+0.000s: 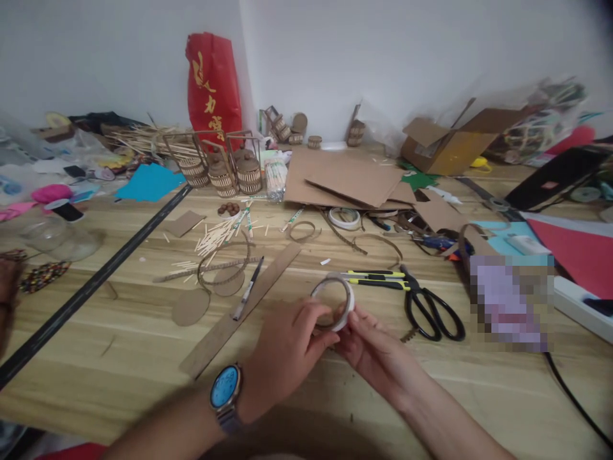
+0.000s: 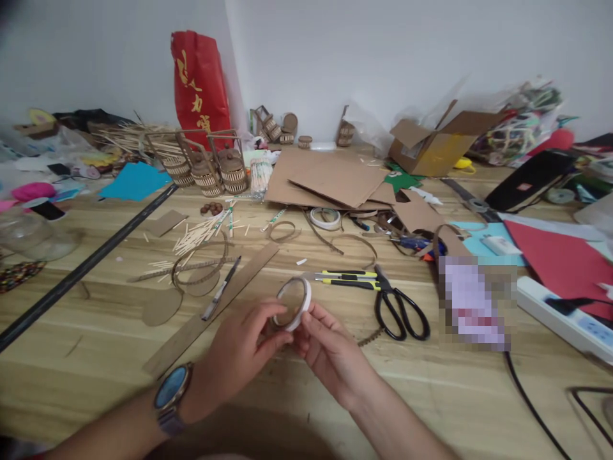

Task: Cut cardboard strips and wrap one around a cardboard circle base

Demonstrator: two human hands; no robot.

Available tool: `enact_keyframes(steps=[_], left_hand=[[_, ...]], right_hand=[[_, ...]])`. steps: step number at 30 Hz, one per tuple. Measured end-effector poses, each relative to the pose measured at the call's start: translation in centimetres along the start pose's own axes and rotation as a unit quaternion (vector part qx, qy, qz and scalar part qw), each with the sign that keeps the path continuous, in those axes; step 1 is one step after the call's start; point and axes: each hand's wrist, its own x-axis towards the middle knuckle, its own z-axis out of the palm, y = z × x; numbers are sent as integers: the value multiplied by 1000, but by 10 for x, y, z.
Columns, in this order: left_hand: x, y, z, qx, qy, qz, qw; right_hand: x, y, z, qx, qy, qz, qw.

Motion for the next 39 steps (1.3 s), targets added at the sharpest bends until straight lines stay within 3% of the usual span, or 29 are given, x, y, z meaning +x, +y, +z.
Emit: enact_keyframes(steps=[3, 5, 6, 7, 9, 10, 11, 13, 15, 18, 24, 31, 39], left_hand=[[2, 0, 4, 29, -57, 13, 998], [1, -3, 5, 47, -49, 30, 997], [1, -5, 5, 52, -40, 37, 997], [1, -8, 5, 52, -34, 47, 997], [0, -12, 5, 45, -28, 66, 996], [0, -14, 5, 38, -27, 72, 996], [0, -16, 5, 29, -25, 75, 996], [-1, -18, 6, 6, -24, 69, 997], [-2, -19, 7, -14, -20, 64, 998], [-5, -20, 8, -37, -6, 68, 997], [-9, -19, 9, -2, 44, 80, 996], [-6, -12, 3, 53, 111, 131, 984], [-11, -8, 5, 15, 88, 97, 991]], right_hand=[[-3, -2, -8, -115, 6, -29, 993], [-5, -8, -16, -287, 66, -119, 948], [-6, -12, -20, -381, 107, -194, 898], [-8, -17, -24, -464, 139, -277, 830], [-10, -24, -30, -574, 144, -408, 695], [-10, -26, -32, -608, 110, -439, 653], [-10, -27, -33, -632, 59, -444, 632], [-9, -27, -32, -656, -39, -404, 637], [-8, -24, -31, -650, -96, -356, 665], [-8, -20, -28, -636, -100, -338, 686], [-8, -15, -21, -630, -81, -377, 674], [-9, -8, -20, -635, -62, -444, 629], [-10, -9, -23, -657, -17, -500, 565]])
